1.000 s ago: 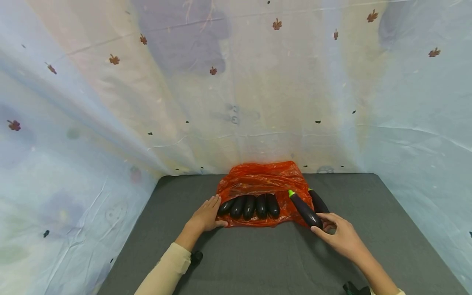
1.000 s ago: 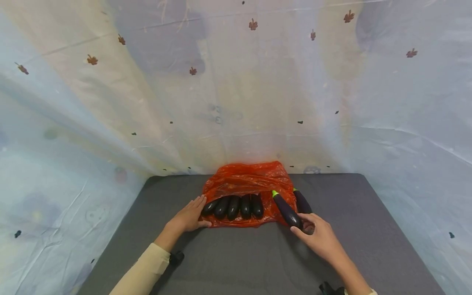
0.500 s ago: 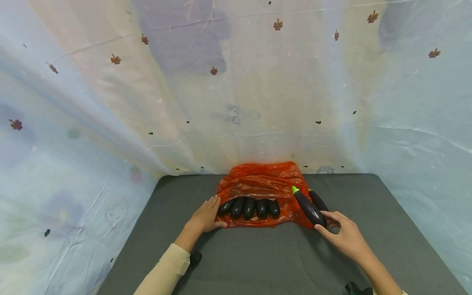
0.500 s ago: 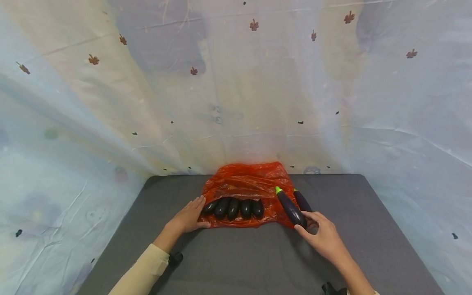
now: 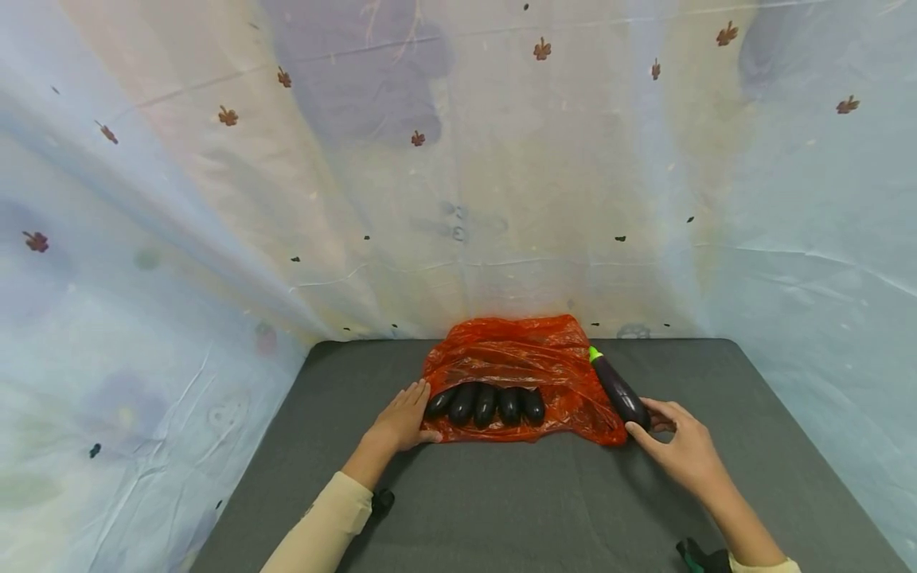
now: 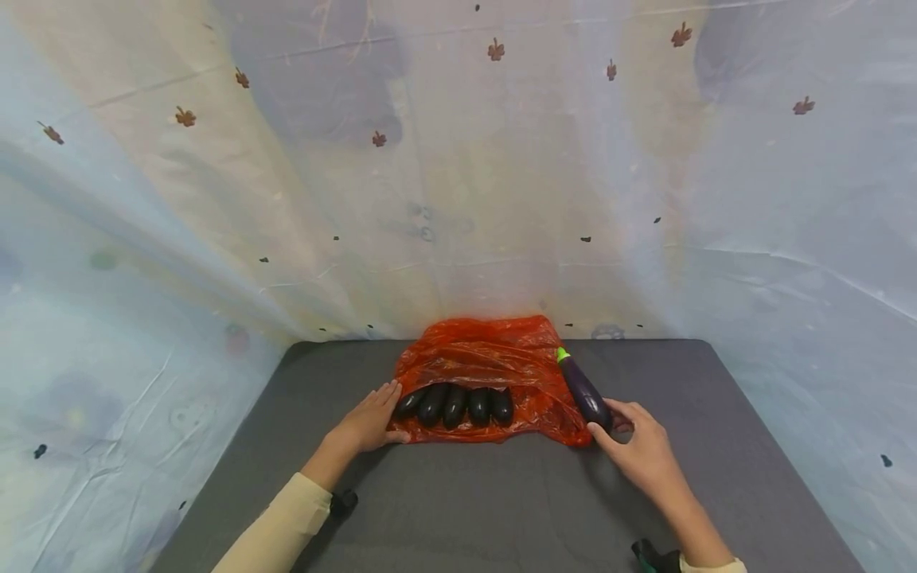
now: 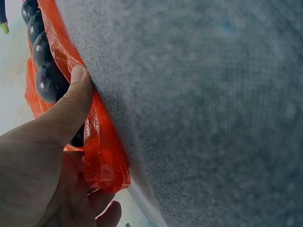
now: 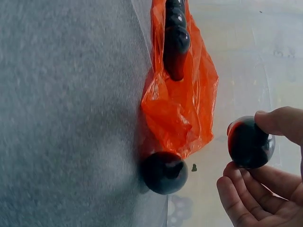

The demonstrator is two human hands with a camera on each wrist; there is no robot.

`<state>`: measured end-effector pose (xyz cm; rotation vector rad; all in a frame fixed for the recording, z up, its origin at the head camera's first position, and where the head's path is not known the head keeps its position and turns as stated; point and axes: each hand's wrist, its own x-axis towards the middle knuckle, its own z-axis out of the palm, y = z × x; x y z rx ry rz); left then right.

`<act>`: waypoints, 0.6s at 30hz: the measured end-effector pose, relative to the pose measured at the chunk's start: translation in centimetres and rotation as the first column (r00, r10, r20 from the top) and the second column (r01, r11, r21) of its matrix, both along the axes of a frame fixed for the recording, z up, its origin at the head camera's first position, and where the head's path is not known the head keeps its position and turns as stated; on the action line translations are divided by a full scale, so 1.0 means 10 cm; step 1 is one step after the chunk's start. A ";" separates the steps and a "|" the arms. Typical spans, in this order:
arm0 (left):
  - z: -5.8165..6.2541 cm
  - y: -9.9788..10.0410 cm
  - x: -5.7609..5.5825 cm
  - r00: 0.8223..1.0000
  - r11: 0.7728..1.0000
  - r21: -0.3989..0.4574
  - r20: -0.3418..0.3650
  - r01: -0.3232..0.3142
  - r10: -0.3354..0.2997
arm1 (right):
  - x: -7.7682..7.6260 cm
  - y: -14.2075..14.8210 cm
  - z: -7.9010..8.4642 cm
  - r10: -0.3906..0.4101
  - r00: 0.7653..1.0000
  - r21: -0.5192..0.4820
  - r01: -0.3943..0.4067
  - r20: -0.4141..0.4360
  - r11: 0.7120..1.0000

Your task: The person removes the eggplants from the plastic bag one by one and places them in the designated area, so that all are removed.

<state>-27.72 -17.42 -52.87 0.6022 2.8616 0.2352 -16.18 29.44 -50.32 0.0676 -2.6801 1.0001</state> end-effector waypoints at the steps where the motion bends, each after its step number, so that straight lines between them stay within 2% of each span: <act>1: -0.01 0.00 0.00 1.000 1.000 -0.007 -0.002 0.002 -0.002 | -0.01 0.01 0.00 -0.006 1.000 0.004 0.006 -0.001 1.000; 9: -0.08 0.00 -0.04 0.999 1.000 -0.018 -0.033 0.009 -0.010 | -0.07 0.17 -0.04 -0.028 1.000 0.009 0.028 0.014 1.000; 18: 0.02 0.03 -0.02 1.000 1.000 -0.029 0.002 -0.009 0.009 | -0.10 0.29 -0.10 -0.046 0.997 0.014 0.045 0.063 0.999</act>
